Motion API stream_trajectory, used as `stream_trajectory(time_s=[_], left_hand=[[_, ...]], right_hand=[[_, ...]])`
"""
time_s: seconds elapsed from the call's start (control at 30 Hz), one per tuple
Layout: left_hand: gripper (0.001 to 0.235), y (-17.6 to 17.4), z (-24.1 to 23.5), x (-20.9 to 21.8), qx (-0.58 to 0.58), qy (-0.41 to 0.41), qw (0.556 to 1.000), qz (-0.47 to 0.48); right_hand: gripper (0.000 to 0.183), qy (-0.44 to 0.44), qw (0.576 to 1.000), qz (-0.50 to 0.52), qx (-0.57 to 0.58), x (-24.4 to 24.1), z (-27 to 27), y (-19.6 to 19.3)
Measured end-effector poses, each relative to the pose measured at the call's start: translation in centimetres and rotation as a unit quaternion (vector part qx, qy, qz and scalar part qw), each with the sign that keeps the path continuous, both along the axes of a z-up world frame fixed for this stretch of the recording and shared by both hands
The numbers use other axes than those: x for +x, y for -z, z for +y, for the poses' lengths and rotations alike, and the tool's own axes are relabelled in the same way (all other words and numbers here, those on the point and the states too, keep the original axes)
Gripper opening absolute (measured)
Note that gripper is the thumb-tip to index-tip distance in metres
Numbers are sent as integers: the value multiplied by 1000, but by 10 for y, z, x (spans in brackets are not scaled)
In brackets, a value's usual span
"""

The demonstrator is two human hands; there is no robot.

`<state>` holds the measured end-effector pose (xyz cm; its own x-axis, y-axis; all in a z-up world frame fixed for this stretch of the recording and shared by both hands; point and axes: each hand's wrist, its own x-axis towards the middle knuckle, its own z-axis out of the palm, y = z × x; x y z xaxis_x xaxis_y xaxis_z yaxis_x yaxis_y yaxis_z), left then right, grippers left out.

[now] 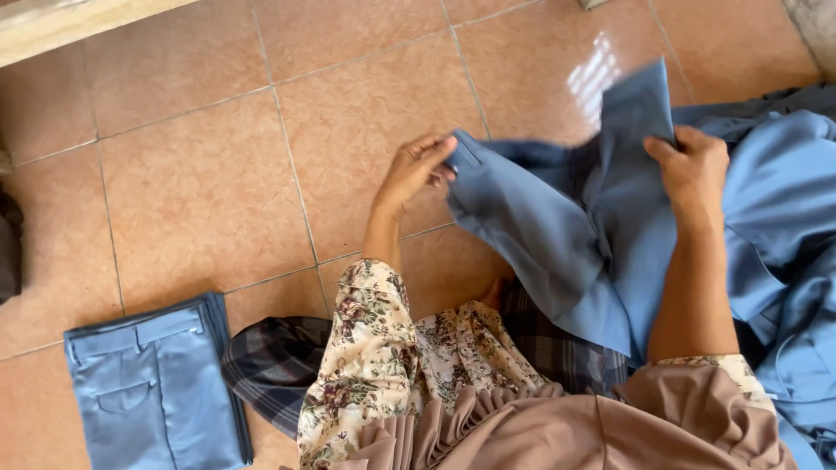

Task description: The person sits on a tiled floor and folds multiple pairs of light blue trousers by hand. Each pair is laid flat, legs aligned, then folded lengthwise and in thirds to form a compact rectangle. The folded trousers are stacked beside the work area.

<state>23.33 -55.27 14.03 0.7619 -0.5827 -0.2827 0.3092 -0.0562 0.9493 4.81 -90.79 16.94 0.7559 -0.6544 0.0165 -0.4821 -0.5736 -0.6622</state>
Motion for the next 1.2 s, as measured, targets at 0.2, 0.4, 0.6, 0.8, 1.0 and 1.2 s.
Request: stream_trajectory(time_s=[0.2, 0.4, 0.6, 0.8, 1.0, 1.2], left_hand=[[31, -1, 70, 5, -146, -182, 972, -27], [98, 59, 100, -51, -143, -346, 900, 225], [115, 181, 83, -130, 69, -458, 860, 214], [87, 210, 69, -53, 35, -493, 859, 134], [79, 141, 88, 46, 143, -443, 884, 22], [86, 217, 248, 172, 190, -544, 813, -82]], right_hand=[[8, -237, 944, -199, -117, 71, 195, -33], [23, -333, 932, -13, -145, 57, 311, 127], [27, -387, 898, 93, -186, -11, 327, 189], [68, -328, 864, 104, -368, -50, 286, 137], [84, -263, 865, 94, -416, -31, 274, 116], [74, -329, 888, 120, -299, 38, 319, 124]])
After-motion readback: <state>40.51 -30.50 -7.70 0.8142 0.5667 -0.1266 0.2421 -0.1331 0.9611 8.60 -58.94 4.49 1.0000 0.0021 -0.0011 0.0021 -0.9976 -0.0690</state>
